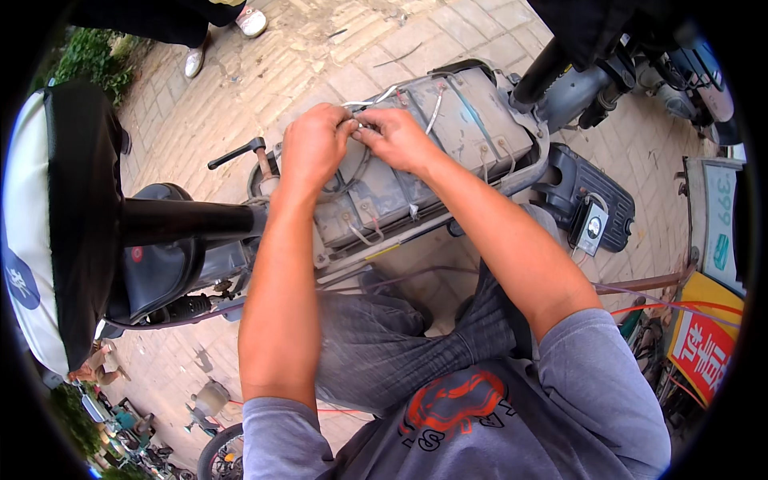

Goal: The person removes the seat cover of an electric scooter using a power drill, then uses a multimeter to test the battery terminals. The person connects and disconnects wires while checking the meter readings.

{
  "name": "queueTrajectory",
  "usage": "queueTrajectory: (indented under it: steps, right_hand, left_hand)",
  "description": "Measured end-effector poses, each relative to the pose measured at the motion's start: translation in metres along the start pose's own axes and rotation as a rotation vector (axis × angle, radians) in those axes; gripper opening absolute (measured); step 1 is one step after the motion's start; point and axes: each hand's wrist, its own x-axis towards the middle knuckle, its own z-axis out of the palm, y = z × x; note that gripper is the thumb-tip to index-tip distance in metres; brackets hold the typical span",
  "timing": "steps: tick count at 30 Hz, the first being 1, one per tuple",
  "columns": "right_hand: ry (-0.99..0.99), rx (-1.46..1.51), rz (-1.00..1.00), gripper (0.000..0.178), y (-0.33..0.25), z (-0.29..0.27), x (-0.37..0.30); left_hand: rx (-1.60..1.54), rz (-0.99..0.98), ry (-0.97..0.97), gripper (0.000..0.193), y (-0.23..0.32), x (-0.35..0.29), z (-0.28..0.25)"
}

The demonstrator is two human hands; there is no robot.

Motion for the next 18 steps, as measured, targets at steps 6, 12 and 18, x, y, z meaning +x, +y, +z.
queueTrajectory:
  steps: [6,12,18]
  right_hand:
    - [0.01,0.057,0.008,0.023,0.002,0.0,-0.001]
    - [-0.008,0.027,0.011,0.024,0.005,0.0,0.001]
    - [-0.118,0.226,0.231,0.023,-0.003,0.0,0.002]
  left_hand:
    - [-0.049,-0.083,0.026,0.016,0.002,-0.001,0.004]
    - [-0.176,-0.123,-0.019,0.018,-0.007,0.0,0.003]
    - [-0.408,-0.519,0.011,0.022,-0.027,-0.011,0.0]
